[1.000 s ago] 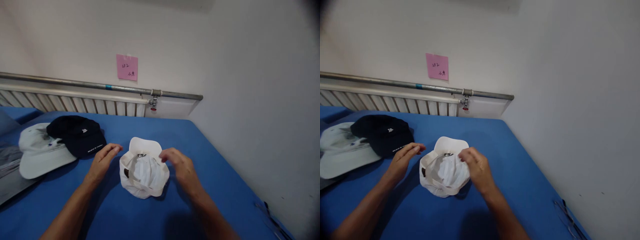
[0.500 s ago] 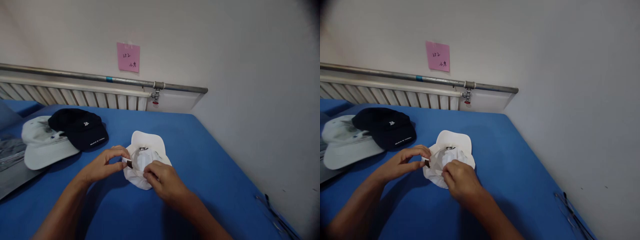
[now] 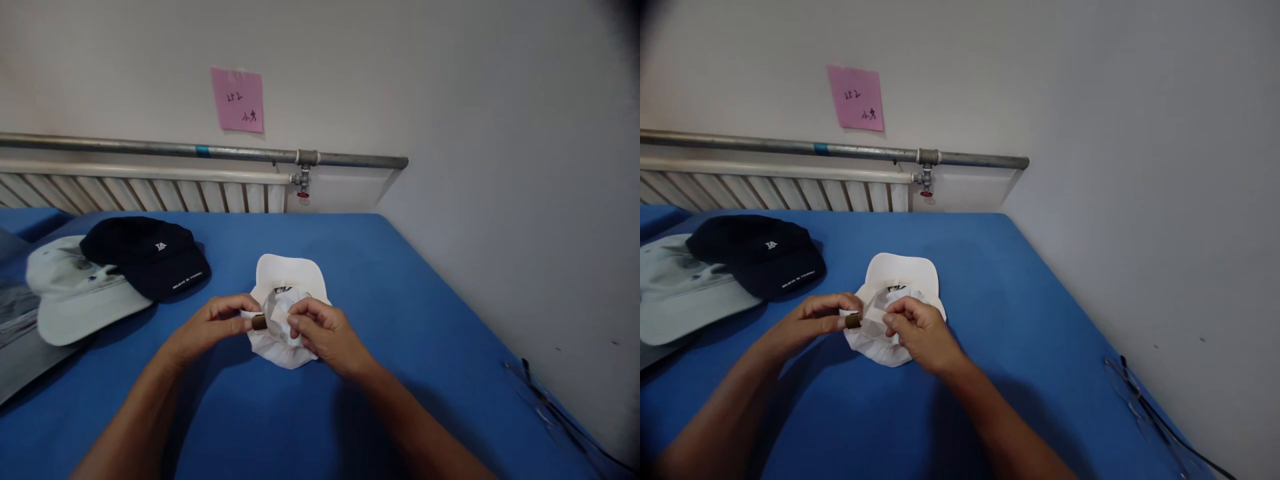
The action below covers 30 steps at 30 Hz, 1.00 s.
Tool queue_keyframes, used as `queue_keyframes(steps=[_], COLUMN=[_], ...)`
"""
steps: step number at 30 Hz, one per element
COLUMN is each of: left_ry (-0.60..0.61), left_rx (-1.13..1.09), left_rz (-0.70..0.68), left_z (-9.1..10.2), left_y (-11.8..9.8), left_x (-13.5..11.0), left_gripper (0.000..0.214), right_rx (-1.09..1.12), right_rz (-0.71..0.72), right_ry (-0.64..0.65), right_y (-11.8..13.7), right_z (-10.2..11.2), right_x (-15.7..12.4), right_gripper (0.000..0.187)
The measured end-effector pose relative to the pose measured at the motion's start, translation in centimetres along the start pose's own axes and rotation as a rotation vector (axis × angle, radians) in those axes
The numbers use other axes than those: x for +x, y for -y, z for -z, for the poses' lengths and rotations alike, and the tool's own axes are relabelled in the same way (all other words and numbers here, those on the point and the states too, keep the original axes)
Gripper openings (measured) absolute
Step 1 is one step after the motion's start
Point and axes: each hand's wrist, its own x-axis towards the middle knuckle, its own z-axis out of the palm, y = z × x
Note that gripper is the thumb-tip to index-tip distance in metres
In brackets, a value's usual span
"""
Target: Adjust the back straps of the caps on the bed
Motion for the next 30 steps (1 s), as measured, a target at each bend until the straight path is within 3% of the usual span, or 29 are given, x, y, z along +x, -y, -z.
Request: queue_keyframes(steps=[30], left_ry=[0.046], left_rx=[-0.208], left_rz=[0.057], left_z=[-1.2], left_y=[0.9], left_x=[0.2], left_gripper=[0.016], right_rx=[-0.017], right_rz=[-0.008], right_ry=[0.183], right_y=[-0.3], right_z=[0.5], right_x=[0.0], right_gripper=[0.014])
